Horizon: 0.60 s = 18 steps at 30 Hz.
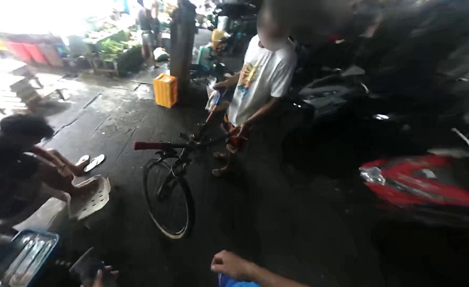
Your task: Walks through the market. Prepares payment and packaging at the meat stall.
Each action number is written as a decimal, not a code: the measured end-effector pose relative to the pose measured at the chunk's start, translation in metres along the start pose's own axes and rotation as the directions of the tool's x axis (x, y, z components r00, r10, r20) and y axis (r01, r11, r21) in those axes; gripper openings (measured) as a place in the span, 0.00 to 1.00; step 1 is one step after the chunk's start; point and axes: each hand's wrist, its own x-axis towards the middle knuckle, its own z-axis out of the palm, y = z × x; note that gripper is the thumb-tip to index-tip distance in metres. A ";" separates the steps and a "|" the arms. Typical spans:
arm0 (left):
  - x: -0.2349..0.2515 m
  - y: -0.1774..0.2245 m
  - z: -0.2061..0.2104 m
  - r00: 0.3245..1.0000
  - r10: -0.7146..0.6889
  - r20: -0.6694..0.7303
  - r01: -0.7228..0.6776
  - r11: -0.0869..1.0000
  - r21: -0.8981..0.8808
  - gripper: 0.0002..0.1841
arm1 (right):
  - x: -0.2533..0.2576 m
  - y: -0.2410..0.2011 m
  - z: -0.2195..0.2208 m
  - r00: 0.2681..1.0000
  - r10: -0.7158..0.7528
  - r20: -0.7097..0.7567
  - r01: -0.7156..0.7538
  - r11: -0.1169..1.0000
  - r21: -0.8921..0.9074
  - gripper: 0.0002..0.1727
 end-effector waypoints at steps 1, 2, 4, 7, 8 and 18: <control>0.027 0.017 0.004 1.000 0.022 0.017 -0.022 1.000 -0.022 0.18 | 0.013 -0.016 -0.002 0.999 -0.011 -0.030 0.012 1.000 0.025 0.22; 0.050 0.035 0.013 0.999 0.039 0.032 -0.038 0.998 -0.049 0.18 | 0.027 -0.030 -0.006 0.998 0.004 -0.064 -0.001 0.999 0.051 0.22; 0.093 0.066 0.040 0.995 0.081 0.066 -0.073 0.991 -0.114 0.17 | 0.056 -0.054 -0.018 0.993 0.069 -0.092 -0.062 0.995 0.074 0.22; 0.139 0.094 0.087 0.990 0.092 0.107 -0.077 0.988 -0.137 0.16 | 0.109 -0.083 -0.029 0.989 0.146 -0.024 -0.145 0.989 0.027 0.24; 0.146 0.105 0.099 0.991 0.079 0.103 -0.068 0.992 -0.110 0.16 | 0.125 -0.097 -0.033 0.989 0.149 0.024 -0.150 0.989 0.014 0.24; 0.363 0.147 0.046 0.906 0.045 0.421 -0.081 0.994 0.069 0.10 | 0.318 -0.312 -0.052 0.999 0.006 0.038 -0.013 0.978 0.209 0.24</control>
